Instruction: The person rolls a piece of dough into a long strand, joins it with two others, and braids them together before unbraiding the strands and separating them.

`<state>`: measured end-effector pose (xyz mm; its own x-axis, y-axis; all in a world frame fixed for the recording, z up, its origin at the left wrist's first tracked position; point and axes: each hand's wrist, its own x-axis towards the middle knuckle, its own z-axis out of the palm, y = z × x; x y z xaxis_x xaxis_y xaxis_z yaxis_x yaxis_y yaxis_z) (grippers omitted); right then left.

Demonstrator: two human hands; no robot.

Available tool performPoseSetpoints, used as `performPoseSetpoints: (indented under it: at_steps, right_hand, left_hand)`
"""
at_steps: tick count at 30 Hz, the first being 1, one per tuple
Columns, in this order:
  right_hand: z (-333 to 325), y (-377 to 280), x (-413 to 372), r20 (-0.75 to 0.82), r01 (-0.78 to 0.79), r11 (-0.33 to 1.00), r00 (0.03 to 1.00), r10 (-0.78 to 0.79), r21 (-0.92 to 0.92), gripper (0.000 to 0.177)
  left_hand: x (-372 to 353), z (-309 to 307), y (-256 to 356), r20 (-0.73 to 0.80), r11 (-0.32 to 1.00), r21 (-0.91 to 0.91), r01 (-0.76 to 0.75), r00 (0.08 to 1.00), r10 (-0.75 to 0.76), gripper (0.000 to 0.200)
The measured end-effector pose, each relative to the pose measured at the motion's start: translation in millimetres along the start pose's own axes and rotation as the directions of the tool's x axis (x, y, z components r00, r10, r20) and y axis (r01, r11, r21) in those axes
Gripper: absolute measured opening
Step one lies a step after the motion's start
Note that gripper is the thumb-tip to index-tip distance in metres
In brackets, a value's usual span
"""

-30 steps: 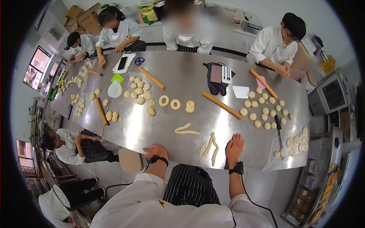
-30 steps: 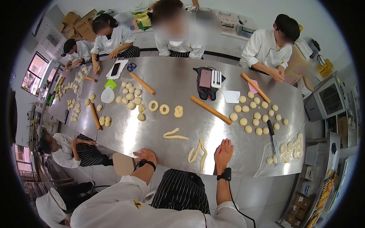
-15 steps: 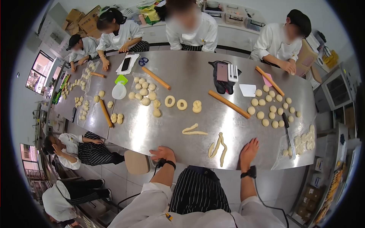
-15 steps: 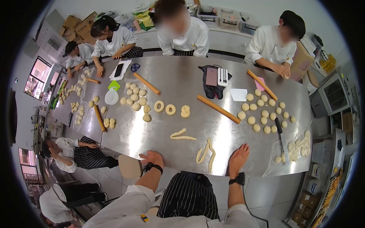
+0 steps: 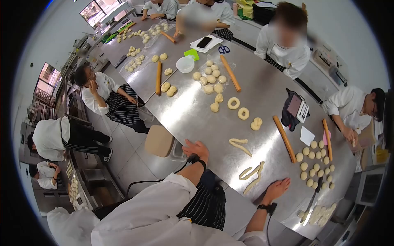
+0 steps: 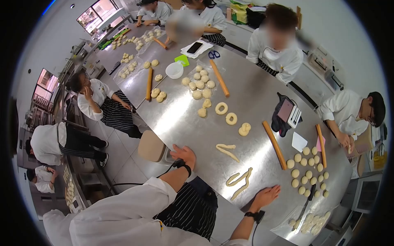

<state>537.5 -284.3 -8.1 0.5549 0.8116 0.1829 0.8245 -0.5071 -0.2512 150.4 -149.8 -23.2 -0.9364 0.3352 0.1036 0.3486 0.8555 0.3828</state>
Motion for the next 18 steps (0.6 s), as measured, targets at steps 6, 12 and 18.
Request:
performPoseSetpoints:
  at_steps: [6,12,18]
  right_hand:
    - [14.4,-22.4,-1.8,0.013,0.265,0.964,0.964,-0.265,0.009,0.044]
    - [29.1,-17.6,-51.4,-0.099,0.095,0.995,0.99,-0.099,-0.042,0.044]
    - [17.9,0.4,-15.7,-0.068,-0.017,1.0,0.998,0.018,0.012,0.047]
  left_hand:
    - [2.6,7.7,-3.6,-0.091,0.998,0.028,-0.052,0.994,0.054,0.065]
    - [2.2,0.6,7.4,-0.131,0.997,-0.039,-0.065,0.99,0.06,0.065]
    - [3.3,-0.8,4.7,-0.078,0.997,0.0,-0.074,0.994,0.074,0.067]
